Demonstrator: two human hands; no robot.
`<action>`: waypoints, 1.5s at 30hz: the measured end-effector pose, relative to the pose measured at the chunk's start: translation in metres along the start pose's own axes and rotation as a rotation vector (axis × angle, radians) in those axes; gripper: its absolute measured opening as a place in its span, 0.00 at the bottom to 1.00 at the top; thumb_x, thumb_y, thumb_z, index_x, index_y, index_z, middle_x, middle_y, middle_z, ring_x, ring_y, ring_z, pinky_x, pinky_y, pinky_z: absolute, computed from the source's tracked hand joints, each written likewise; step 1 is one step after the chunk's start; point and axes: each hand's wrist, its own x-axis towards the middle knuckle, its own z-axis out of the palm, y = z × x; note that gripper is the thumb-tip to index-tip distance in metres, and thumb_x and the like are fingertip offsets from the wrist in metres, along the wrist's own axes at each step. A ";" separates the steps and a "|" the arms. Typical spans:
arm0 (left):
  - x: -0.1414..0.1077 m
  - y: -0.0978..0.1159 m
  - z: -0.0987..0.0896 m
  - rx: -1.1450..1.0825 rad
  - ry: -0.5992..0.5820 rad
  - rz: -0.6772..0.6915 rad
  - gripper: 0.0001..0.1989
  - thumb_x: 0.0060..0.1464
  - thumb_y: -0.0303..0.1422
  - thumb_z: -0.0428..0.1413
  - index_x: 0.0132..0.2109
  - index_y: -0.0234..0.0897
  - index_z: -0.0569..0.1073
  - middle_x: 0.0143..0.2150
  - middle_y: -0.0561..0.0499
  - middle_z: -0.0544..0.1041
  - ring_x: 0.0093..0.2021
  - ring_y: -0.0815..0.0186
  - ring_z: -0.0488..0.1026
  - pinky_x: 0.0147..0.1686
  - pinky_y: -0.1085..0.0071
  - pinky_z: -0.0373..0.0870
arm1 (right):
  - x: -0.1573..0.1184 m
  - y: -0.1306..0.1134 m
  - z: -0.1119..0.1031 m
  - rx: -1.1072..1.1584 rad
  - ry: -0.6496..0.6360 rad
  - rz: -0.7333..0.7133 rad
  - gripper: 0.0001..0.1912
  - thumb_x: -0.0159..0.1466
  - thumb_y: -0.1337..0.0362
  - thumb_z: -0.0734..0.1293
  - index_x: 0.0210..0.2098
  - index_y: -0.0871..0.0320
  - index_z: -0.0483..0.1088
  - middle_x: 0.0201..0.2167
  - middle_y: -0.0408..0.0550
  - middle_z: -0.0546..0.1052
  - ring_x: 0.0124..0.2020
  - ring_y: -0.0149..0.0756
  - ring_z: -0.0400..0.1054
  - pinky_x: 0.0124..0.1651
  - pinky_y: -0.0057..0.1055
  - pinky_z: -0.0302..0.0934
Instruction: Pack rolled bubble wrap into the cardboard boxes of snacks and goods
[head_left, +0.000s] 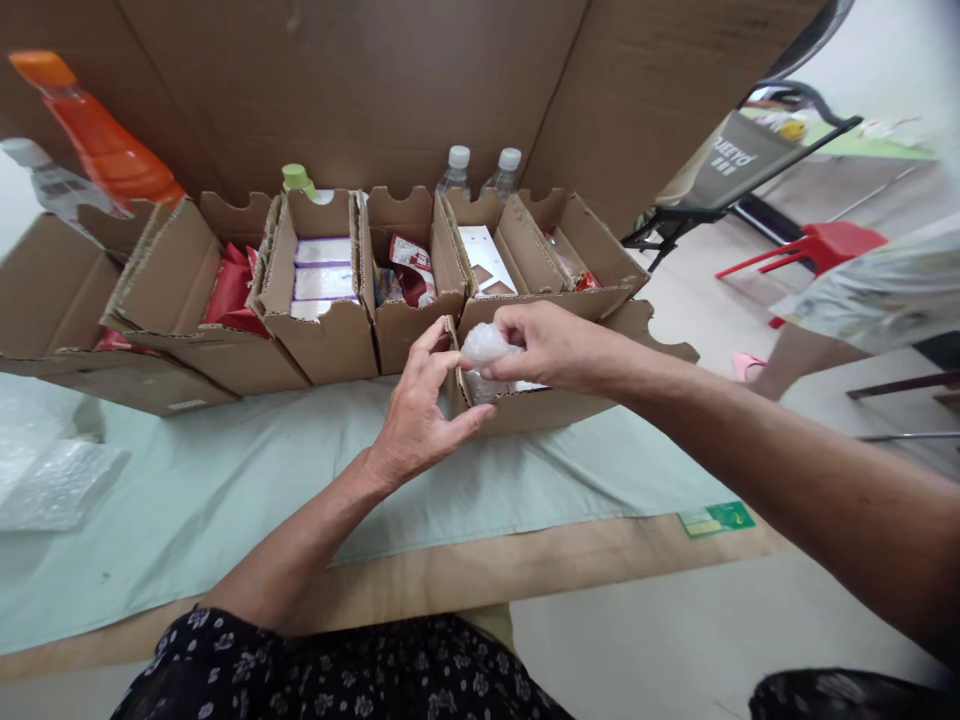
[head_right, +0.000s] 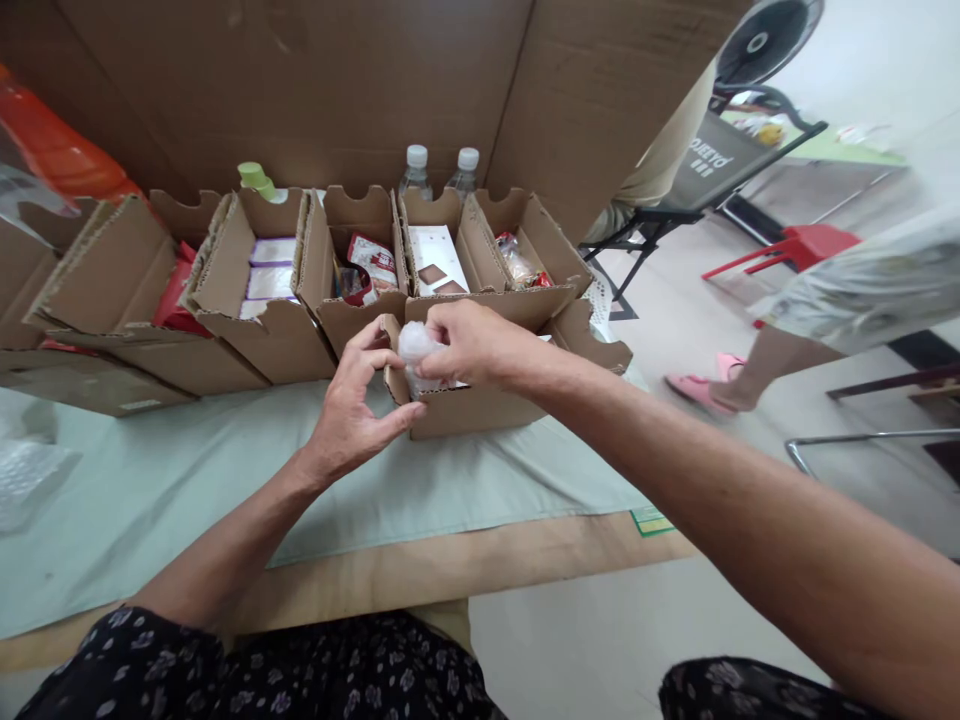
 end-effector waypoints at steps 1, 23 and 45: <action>0.000 0.000 0.000 -0.002 0.003 -0.001 0.21 0.58 0.43 0.67 0.52 0.42 0.69 0.74 0.35 0.61 0.74 0.46 0.62 0.69 0.42 0.64 | 0.000 -0.002 0.000 -0.070 0.003 -0.008 0.14 0.55 0.67 0.74 0.27 0.55 0.62 0.25 0.40 0.71 0.27 0.31 0.62 0.30 0.29 0.50; 0.000 -0.003 0.002 -0.005 0.012 -0.024 0.22 0.56 0.42 0.68 0.51 0.42 0.70 0.74 0.36 0.63 0.75 0.46 0.60 0.70 0.41 0.63 | 0.004 -0.007 0.005 -0.351 -0.059 -0.105 0.06 0.64 0.65 0.66 0.41 0.57 0.72 0.36 0.49 0.80 0.33 0.37 0.70 0.33 0.30 0.50; 0.002 -0.002 0.002 -0.048 0.010 -0.023 0.20 0.57 0.40 0.68 0.50 0.41 0.70 0.74 0.33 0.63 0.74 0.46 0.61 0.68 0.44 0.65 | 0.003 -0.024 -0.018 -0.567 -0.207 -0.169 0.10 0.64 0.64 0.67 0.42 0.56 0.79 0.35 0.49 0.81 0.33 0.39 0.72 0.34 0.32 0.52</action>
